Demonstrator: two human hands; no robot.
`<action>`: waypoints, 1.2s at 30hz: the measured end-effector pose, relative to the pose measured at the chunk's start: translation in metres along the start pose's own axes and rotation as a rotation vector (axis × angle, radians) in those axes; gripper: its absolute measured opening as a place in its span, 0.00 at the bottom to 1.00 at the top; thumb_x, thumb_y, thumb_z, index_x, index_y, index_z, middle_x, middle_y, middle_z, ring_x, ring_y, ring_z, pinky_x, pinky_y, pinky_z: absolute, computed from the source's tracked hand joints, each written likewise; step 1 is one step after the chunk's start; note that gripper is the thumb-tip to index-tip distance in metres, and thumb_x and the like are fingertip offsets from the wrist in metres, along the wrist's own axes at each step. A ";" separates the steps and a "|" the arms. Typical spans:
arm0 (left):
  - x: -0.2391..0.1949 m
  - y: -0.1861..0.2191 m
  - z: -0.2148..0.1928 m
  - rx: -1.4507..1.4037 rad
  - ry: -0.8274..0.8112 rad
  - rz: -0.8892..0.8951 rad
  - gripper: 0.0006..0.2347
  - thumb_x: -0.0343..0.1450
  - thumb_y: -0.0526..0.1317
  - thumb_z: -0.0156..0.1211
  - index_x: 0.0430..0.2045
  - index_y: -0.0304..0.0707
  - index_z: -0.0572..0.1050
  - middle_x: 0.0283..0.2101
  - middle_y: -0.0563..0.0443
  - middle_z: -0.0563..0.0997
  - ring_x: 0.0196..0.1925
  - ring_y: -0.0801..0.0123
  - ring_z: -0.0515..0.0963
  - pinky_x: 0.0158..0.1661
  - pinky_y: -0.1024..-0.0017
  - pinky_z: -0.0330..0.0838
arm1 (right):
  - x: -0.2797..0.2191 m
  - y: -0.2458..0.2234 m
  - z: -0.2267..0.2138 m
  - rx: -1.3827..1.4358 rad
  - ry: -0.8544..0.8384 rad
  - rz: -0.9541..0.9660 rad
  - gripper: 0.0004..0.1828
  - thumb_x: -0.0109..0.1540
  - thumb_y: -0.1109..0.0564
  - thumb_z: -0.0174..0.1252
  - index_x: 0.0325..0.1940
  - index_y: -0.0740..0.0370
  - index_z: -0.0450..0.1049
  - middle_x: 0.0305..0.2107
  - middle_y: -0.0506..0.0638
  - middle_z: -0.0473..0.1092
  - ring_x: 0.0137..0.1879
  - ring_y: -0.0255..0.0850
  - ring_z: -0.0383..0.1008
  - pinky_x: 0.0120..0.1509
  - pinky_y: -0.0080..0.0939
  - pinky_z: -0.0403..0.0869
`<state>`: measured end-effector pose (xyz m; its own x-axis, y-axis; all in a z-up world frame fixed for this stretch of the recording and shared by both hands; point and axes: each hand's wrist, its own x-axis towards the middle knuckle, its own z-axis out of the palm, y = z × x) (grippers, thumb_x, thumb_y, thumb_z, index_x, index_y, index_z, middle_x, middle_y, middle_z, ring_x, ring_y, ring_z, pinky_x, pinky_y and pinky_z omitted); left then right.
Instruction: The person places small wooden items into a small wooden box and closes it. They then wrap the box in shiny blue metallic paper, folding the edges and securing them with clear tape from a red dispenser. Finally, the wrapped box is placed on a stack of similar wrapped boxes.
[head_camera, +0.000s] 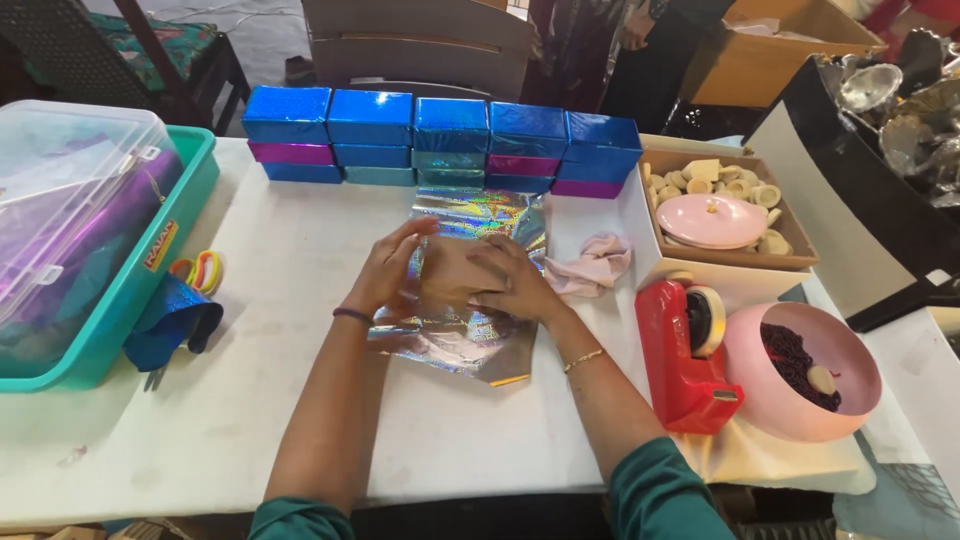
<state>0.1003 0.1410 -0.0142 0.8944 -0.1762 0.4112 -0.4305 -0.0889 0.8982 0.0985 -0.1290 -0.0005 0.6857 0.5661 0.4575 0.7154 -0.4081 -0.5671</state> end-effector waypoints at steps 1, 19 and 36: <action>-0.003 -0.015 -0.006 0.002 0.003 0.001 0.17 0.77 0.40 0.43 0.55 0.34 0.75 0.53 0.47 0.81 0.57 0.67 0.78 0.61 0.66 0.69 | 0.001 0.000 -0.001 0.001 -0.001 -0.003 0.39 0.48 0.47 0.77 0.61 0.53 0.73 0.65 0.58 0.61 0.73 0.57 0.60 0.75 0.53 0.62; -0.029 0.118 -0.002 0.959 -0.284 -0.358 0.44 0.45 0.61 0.81 0.58 0.57 0.69 0.64 0.44 0.69 0.67 0.49 0.62 0.58 0.46 0.59 | -0.001 0.004 -0.010 -0.219 -0.072 0.210 0.57 0.43 0.37 0.77 0.71 0.57 0.63 0.66 0.63 0.59 0.72 0.60 0.57 0.74 0.54 0.60; -0.029 0.096 0.042 0.976 -0.520 -0.099 0.03 0.64 0.38 0.66 0.28 0.50 0.82 0.32 0.54 0.85 0.43 0.61 0.82 0.52 0.56 0.66 | -0.014 -0.006 -0.056 0.032 -0.282 0.257 0.61 0.48 0.36 0.77 0.78 0.54 0.57 0.75 0.57 0.55 0.80 0.52 0.53 0.80 0.47 0.57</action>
<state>0.0281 0.0962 0.0538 0.8686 -0.4949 0.0236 -0.4753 -0.8189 0.3216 0.0921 -0.1741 0.0351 0.7753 0.6245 0.0940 0.5174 -0.5427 -0.6617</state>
